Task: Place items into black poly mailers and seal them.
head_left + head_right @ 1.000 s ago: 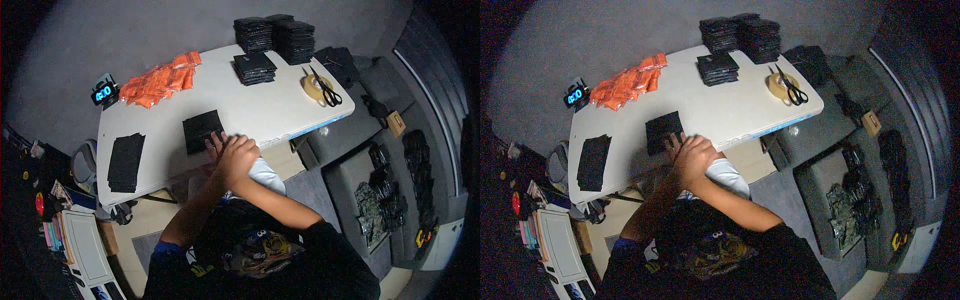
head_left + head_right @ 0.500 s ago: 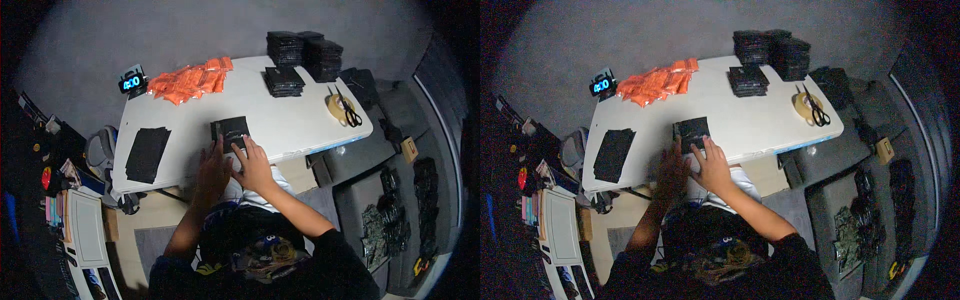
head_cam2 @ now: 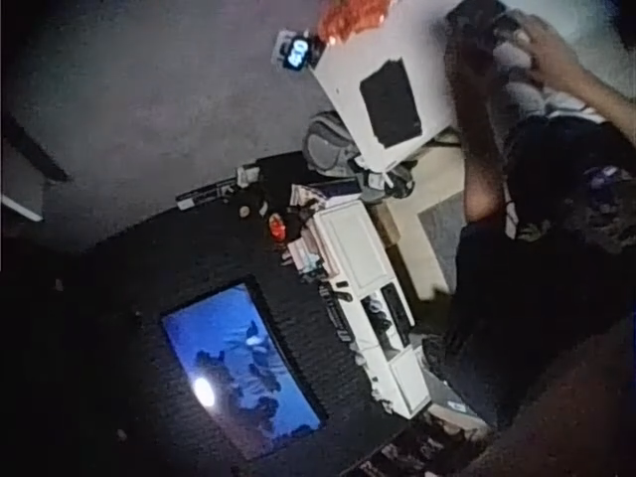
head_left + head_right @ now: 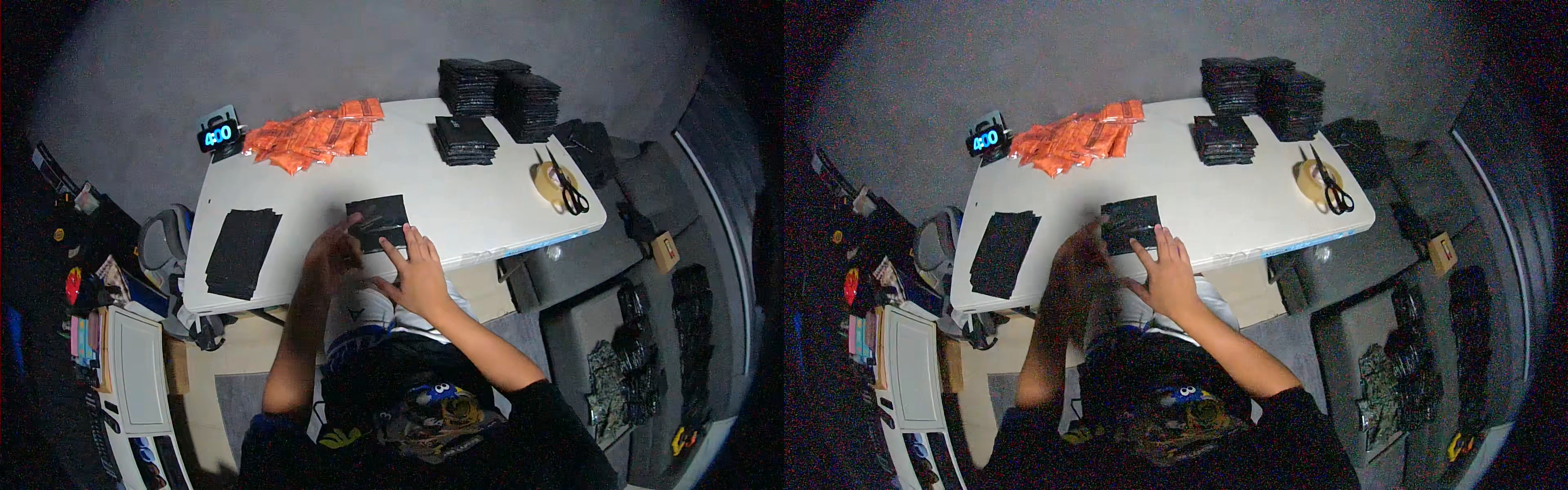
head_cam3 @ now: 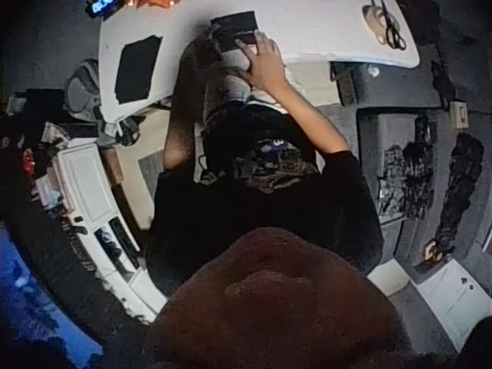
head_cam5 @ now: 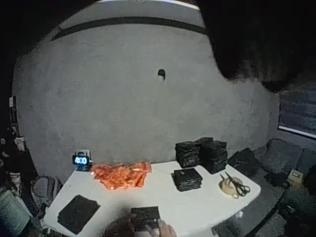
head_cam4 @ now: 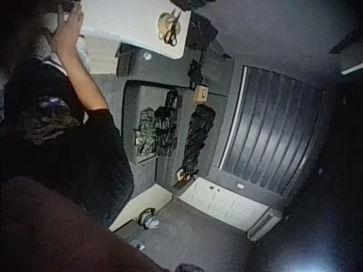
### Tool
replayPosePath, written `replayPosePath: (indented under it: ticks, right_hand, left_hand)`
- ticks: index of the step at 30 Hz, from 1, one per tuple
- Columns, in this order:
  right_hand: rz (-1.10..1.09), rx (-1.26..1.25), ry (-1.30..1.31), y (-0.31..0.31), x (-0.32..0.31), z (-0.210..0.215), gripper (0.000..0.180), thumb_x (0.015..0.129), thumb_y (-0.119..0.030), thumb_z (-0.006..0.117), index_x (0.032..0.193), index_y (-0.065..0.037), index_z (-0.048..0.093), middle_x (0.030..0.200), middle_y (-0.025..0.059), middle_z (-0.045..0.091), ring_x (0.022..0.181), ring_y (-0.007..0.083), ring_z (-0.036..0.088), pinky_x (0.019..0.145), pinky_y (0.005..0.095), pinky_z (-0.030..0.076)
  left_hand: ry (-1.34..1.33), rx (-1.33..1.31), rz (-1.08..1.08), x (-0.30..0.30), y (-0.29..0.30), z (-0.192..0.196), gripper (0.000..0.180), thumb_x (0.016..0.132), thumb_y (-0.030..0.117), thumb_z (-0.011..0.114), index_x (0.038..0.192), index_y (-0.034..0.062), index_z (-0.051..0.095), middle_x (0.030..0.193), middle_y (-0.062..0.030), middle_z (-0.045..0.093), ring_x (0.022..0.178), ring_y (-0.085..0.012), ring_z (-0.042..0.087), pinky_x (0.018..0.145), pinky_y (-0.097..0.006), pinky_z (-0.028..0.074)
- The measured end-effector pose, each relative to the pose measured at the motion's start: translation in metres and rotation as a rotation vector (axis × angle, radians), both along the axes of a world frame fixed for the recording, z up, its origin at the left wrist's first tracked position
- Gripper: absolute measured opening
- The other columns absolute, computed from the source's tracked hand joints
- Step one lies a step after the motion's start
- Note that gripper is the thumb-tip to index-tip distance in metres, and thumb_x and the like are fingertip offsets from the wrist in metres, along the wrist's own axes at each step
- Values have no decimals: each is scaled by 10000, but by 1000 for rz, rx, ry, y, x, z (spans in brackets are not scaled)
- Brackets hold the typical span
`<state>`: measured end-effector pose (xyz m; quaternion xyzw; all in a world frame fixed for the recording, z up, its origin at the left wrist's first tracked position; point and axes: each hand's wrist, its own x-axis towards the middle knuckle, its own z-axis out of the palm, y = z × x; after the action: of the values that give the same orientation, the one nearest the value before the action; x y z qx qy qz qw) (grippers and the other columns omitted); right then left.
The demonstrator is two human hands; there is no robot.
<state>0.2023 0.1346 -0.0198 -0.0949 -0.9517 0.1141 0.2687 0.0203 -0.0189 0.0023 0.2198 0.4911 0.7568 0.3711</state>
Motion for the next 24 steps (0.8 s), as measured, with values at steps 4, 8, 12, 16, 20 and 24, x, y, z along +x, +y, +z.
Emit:
replayPosePath:
  ticks: [4, 8, 12, 16, 20, 24]
  right_hand:
    - [1, -9, -31, -3, -1, 7, 851, 849, -491, 835, 1582, -186, 530, 1626, 366, 368, 1512, 507, 384, 1243, 595, 313]
    - [5, -38, -71, -3, -3, 5, 905, 806, -431, 877, 1602, -219, 503, 1657, 339, 333, 1552, 480, 337, 1268, 583, 288]
    - [-13, -1, -28, 4, 0, -1, 824, 858, -527, 822, 1549, -158, 564, 1613, 372, 388, 1509, 504, 393, 1223, 599, 332]
    - [-3, 0, -17, 1, -3, 0, 833, 855, -532, 823, 1553, -158, 562, 1605, 377, 394, 1504, 508, 396, 1222, 605, 324]
    - [3, 5, -21, 0, -4, 0, 851, 849, -535, 829, 1563, -163, 553, 1601, 380, 393, 1503, 512, 393, 1225, 610, 314]
    - [5, -3, -25, 2, -3, -1, 856, 854, -545, 822, 1569, -164, 545, 1606, 378, 387, 1509, 511, 384, 1226, 608, 313]
  left_hand:
    - [-222, 93, -156, 9, 7, -3, 530, 1103, 352, 557, 1497, 0, 589, 804, -28, 609, 740, -165, 594, 696, -315, 513]
    - [-283, 112, -226, -1, 8, -10, 515, 1114, 353, 528, 1473, -6, 615, 798, -22, 593, 732, -162, 573, 687, -294, 497]
    - [-19, -46, -106, 17, 11, 18, 502, 1116, 368, 524, 1456, 17, 640, 805, -15, 609, 702, -150, 566, 649, -287, 481]
    - [116, -194, -49, 11, 9, 23, 504, 1122, 406, 511, 1439, 42, 657, 820, 2, 637, 643, -127, 547, 597, -277, 463]
    - [216, -210, -81, 9, 8, 21, 494, 1122, 413, 507, 1425, 59, 669, 821, 10, 642, 637, -115, 550, 585, -266, 463]
    - [122, -200, -99, 13, 9, 31, 504, 1127, 417, 496, 1432, 50, 658, 835, 4, 651, 644, -104, 561, 579, -267, 468]
